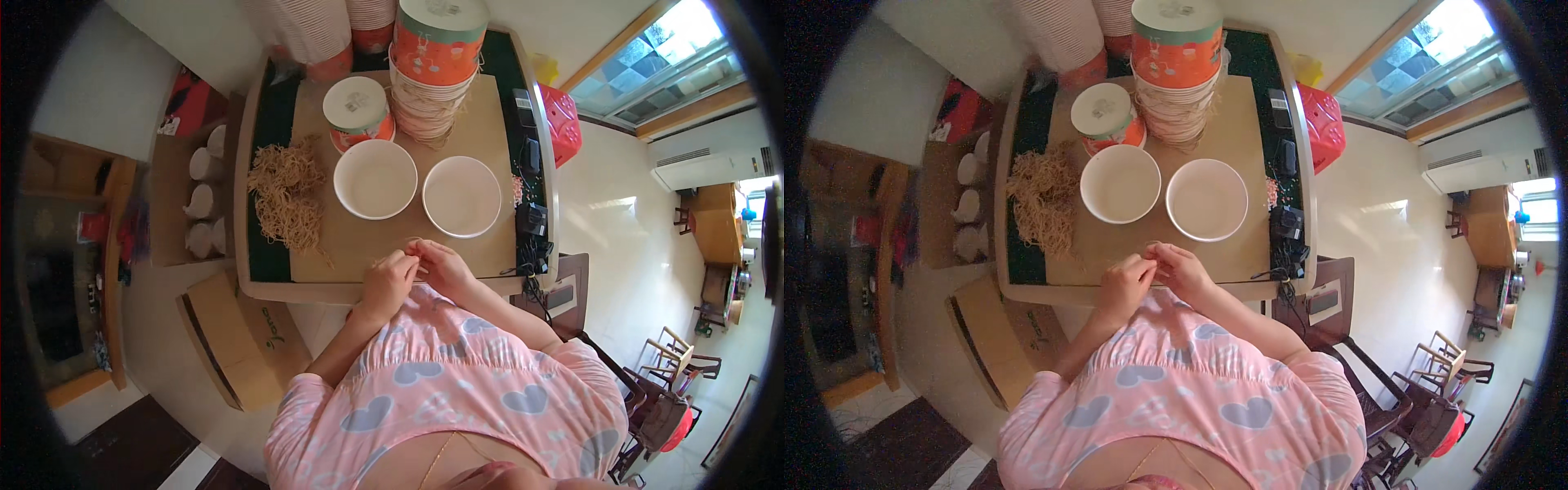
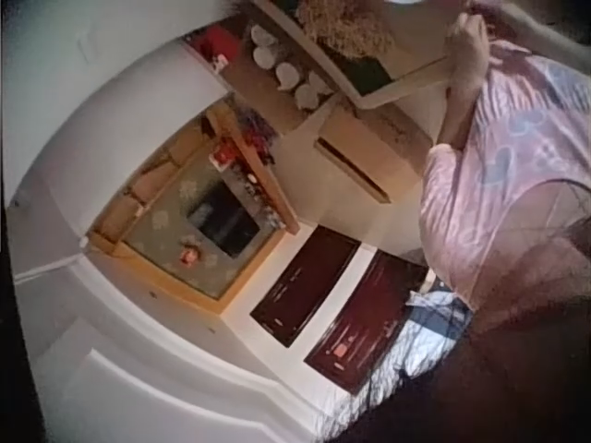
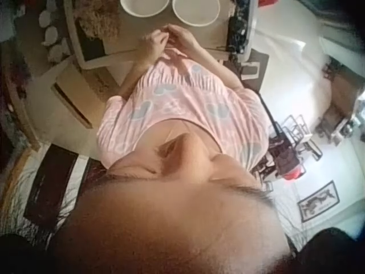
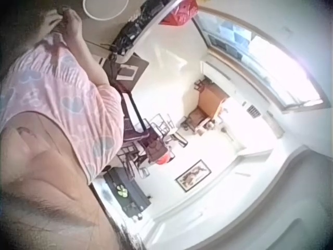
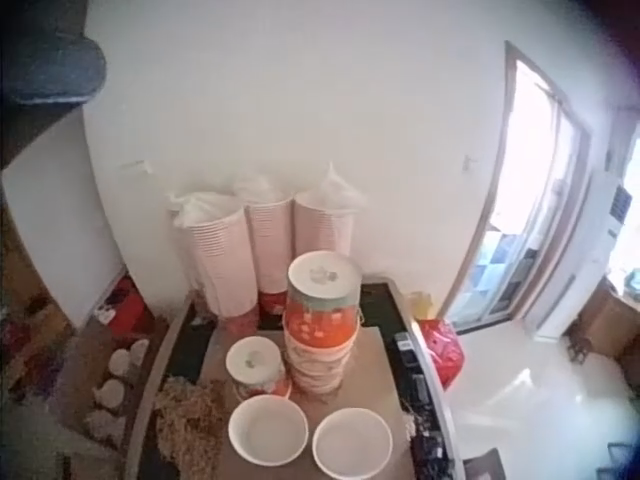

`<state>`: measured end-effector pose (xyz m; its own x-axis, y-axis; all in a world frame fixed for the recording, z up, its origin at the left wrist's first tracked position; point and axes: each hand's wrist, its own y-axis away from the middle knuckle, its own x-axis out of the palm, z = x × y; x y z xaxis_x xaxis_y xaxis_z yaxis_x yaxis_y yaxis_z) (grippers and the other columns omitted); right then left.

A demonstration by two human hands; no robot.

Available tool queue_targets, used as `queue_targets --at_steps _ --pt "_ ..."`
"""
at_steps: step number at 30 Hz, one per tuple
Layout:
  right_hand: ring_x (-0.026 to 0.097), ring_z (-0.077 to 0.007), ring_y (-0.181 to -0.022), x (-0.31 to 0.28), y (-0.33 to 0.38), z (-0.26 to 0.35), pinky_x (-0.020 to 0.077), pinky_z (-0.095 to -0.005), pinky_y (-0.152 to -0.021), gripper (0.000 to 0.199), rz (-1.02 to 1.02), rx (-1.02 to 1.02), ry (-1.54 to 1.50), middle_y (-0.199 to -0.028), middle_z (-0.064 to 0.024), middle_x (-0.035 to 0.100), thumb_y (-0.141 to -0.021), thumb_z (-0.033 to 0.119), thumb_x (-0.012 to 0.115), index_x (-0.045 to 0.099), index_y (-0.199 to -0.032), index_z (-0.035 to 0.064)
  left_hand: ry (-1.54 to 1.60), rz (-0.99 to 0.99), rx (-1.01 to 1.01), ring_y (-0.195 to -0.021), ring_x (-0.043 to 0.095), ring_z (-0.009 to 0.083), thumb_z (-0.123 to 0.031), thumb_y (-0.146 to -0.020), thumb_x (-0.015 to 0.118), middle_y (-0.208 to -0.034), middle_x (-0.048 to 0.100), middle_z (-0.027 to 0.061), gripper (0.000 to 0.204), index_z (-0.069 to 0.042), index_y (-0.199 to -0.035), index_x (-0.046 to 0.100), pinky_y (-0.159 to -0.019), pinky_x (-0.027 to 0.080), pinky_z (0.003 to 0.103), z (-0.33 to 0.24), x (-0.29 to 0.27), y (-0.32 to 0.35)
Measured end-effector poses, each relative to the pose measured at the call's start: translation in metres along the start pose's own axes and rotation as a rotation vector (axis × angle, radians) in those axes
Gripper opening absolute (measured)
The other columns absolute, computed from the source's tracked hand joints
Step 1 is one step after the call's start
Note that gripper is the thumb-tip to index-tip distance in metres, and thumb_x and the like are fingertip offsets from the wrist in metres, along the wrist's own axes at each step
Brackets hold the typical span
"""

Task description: Threading string through paper bucket holes and filling them with packing material.

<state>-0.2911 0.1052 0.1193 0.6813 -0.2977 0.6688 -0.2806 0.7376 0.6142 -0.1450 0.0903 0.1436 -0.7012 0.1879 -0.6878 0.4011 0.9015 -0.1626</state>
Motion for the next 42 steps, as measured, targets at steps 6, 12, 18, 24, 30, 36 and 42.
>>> queue_targets --at_steps 6,12,18,24,30,36,42 --pt "0.058 -0.0144 -0.076 -0.016 0.002 0.022 0.0461 -0.0285 -0.072 0.022 -0.020 -0.227 -0.151 -0.082 -0.0035 0.060 -0.095 0.023 0.043 0.055 -0.097 0.0046 0.027 0.112 -0.026 -0.066 0.059 0.0307 -0.016 -0.074 0.064 -0.071 0.057 0.0104 0.010 -0.006 -0.074 0.063 -0.058 0.046 0.041 0.027 0.016 0.024" --pt "0.046 -0.0105 -0.058 -0.017 0.004 0.039 0.0420 -0.0272 -0.060 0.022 -0.051 -0.303 -0.068 -0.064 -0.0003 0.048 -0.096 0.022 0.041 0.054 -0.092 0.0040 -0.023 0.365 -0.044 -0.068 0.059 0.0307 -0.016 -0.072 0.061 -0.072 0.058 0.0109 0.010 -0.006 -0.069 0.061 -0.061 0.047 0.041 0.041 0.005 0.031" --pt "0.039 -0.0063 -0.054 -0.016 0.001 0.051 0.0329 -0.0190 -0.050 0.021 -0.091 -0.412 -0.025 -0.062 0.0020 0.045 -0.095 0.022 0.045 0.054 -0.088 0.0043 -0.061 0.584 -0.025 -0.076 0.059 0.0295 -0.017 -0.073 0.060 -0.075 0.059 0.0109 0.011 -0.006 -0.074 0.062 -0.066 0.047 0.041 0.049 0.004 0.030" --pt "0.036 -0.0033 -0.056 -0.012 0.003 0.053 0.0280 -0.0180 -0.049 0.022 -0.111 -0.421 0.602 -0.064 0.0047 0.043 -0.094 0.014 0.046 0.062 -0.098 0.0001 0.077 0.226 0.057 -0.090 0.055 0.0295 -0.010 -0.072 0.067 -0.088 0.059 0.0105 0.014 -0.006 -0.085 0.064 -0.078 0.045 0.039 0.051 0.011 -0.019" --pt "0.048 -0.0047 -0.063 -0.020 -0.016 0.030 0.0385 -0.0196 -0.055 0.017 -0.075 -0.481 0.701 -0.071 0.0005 0.056 -0.090 0.009 0.054 0.063 -0.100 0.0008 -0.041 -0.059 0.005 -0.093 0.055 0.0317 -0.006 -0.073 0.065 -0.094 0.060 0.0138 0.022 -0.002 -0.094 0.061 -0.081 0.044 0.039 0.060 0.033 -0.077" --pt "0.053 -0.0066 -0.067 -0.016 -0.035 0.018 0.0430 -0.0198 -0.061 0.009 -0.058 -0.488 0.715 -0.072 -0.0007 0.058 -0.089 0.007 0.053 0.059 -0.089 -0.0004 0.068 -0.129 -0.190 -0.069 0.064 0.0267 -0.006 -0.077 0.062 -0.076 0.064 0.0156 0.010 -0.001 -0.085 0.063 -0.063 0.049 0.034 0.065 -0.006 -0.077" --pt "0.054 -0.0084 -0.071 0.011 -0.078 0.009 0.0455 -0.0235 -0.063 0.008 -0.090 -0.652 0.859 -0.079 -0.0034 0.059 -0.087 0.006 0.056 0.052 -0.087 -0.0003 0.359 -0.010 -0.383 -0.070 0.061 0.0094 -0.002 -0.079 0.061 -0.078 0.065 0.0051 0.013 0.003 -0.092 0.062 -0.063 0.048 0.024 0.095 -0.029 -0.067"
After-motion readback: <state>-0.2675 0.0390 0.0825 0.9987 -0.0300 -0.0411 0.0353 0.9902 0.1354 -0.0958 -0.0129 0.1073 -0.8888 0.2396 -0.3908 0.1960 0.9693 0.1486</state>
